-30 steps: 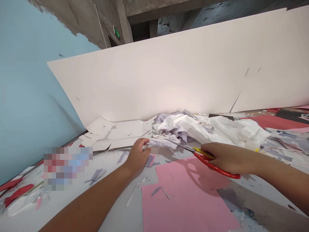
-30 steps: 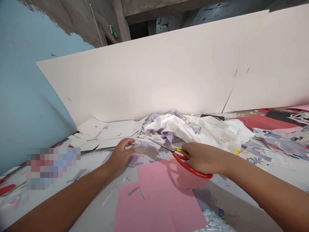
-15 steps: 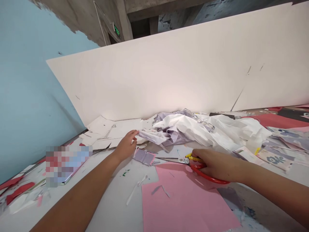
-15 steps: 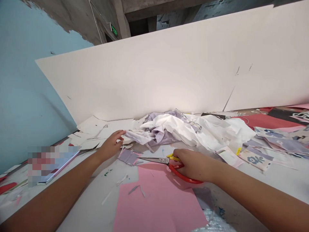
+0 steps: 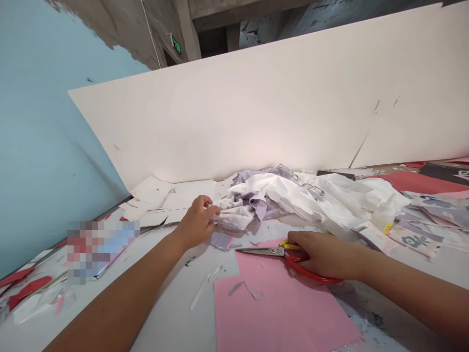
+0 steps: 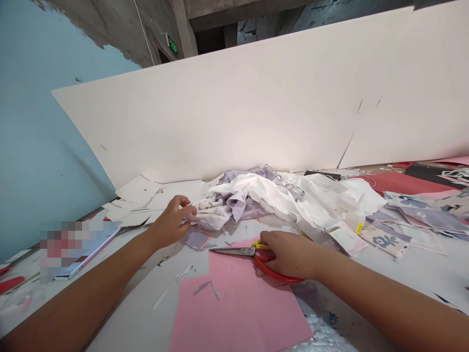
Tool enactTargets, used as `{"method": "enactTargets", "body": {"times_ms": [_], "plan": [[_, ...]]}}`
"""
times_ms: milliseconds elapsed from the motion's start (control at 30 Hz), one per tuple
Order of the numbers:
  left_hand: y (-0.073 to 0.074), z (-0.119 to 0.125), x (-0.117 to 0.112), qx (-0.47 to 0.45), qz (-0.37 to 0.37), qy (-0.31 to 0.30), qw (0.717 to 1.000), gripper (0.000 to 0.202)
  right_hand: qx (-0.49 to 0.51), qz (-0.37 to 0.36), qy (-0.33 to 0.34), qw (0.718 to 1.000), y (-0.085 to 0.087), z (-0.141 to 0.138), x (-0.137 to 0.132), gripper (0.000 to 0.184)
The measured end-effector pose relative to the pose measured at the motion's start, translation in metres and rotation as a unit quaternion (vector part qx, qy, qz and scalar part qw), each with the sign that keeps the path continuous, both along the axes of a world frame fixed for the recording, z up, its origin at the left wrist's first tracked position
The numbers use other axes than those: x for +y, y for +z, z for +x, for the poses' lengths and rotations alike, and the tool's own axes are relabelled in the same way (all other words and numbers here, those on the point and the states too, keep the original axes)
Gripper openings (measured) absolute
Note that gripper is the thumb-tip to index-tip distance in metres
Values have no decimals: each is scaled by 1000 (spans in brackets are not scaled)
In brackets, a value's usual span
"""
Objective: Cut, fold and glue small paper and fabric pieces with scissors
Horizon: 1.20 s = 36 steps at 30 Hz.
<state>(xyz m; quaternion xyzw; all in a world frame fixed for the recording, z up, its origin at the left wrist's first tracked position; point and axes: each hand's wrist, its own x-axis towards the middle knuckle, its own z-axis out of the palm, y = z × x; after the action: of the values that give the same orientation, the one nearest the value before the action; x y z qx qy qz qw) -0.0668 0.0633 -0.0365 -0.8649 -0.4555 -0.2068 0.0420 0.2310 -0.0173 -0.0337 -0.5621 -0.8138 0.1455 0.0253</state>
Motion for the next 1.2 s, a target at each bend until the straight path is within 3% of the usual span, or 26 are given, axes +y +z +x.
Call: {"method": "enactTargets", "body": {"times_ms": [67, 167, 300, 467, 733, 900, 1100, 1200], "plan": [[1, 7, -7, 72, 45, -45, 995, 26, 0, 3, 3, 1000, 1, -1, 1, 12], [-2, 11, -11, 126, 25, -82, 988, 31, -3, 10, 8, 1000, 1, -1, 2, 13], [-7, 6, -6, 121, -55, -30, 991, 42, 0, 11, 7, 1000, -2, 2, 3, 13], [-9, 0, 2, 86, -167, 20, 982, 40, 2, 11, 6, 1000, -5, 3, 3, 11], [-8, 6, -1, 40, -190, 22, 981, 30, 15, 7, 5, 1000, -1, 1, 1, 9], [-7, 3, -1, 19, -239, 30, 970, 26, 12, -78, -27, 997, 10, 7, 1, 9], [-6, 2, -1, 21, -254, 39, 966, 29, 11, -120, -52, 991, 24, 16, -2, 14], [-7, 3, -1, 29, -255, 48, 965, 24, 29, -70, -82, 994, 23, 16, -3, 9]]}}
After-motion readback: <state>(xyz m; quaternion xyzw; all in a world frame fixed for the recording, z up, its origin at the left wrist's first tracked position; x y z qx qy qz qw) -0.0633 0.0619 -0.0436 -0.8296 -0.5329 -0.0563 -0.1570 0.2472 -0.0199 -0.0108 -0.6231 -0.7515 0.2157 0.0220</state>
